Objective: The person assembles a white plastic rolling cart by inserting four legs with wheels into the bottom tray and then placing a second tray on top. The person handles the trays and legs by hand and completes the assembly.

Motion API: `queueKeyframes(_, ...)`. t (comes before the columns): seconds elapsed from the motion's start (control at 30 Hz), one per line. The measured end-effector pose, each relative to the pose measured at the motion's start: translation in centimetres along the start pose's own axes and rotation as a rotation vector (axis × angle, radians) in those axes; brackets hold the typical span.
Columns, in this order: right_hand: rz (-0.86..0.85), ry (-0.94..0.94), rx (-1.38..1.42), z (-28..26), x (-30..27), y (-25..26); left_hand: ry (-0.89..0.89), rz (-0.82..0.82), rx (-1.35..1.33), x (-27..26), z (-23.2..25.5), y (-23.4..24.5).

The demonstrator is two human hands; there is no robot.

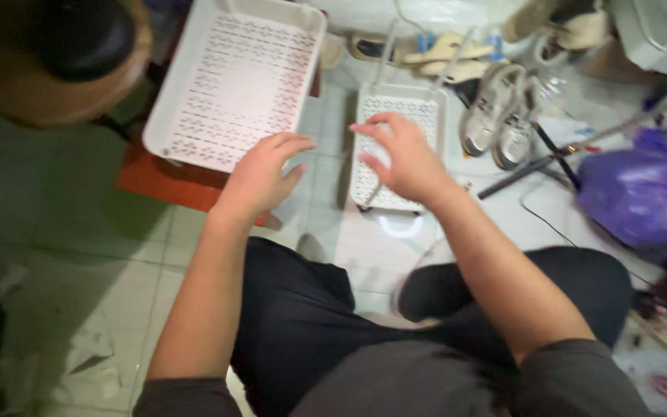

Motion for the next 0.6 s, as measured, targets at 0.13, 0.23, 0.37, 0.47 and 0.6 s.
queueKeyframes(0.13,0.068,-0.150,-0.013,5.0,-5.3,4.9,-0.016,-0.170,-0.047,3.2,4.4,-6.9)
queueKeyframes(0.23,0.050,-0.243,-0.059,8.8,-9.9,6.4,0.012,-0.194,-0.148,5.0,5.6,-11.6)
queueKeyframes(0.37,-0.047,-0.427,-0.004,14.4,-16.4,4.5,0.112,-0.188,-0.171,5.5,3.4,-16.9)
queueKeyframes(0.47,-0.037,-0.502,0.120,17.3,-20.2,1.6,0.187,-0.255,-0.074,5.0,1.0,-20.6)
queueKeyframes(0.6,0.019,-0.658,0.275,19.5,-24.1,-2.6,0.285,-0.269,-0.148,4.6,-1.4,-22.7)
Point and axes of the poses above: each hand's wrist, its own x-axis towards the middle knuckle, its own y-axis out of the back of the hand, z = x × y, the point moved 10 cm from there along x, towards the middle knuckle, and after that the axes turned 12 degrees about y, right-handed, at the moved point
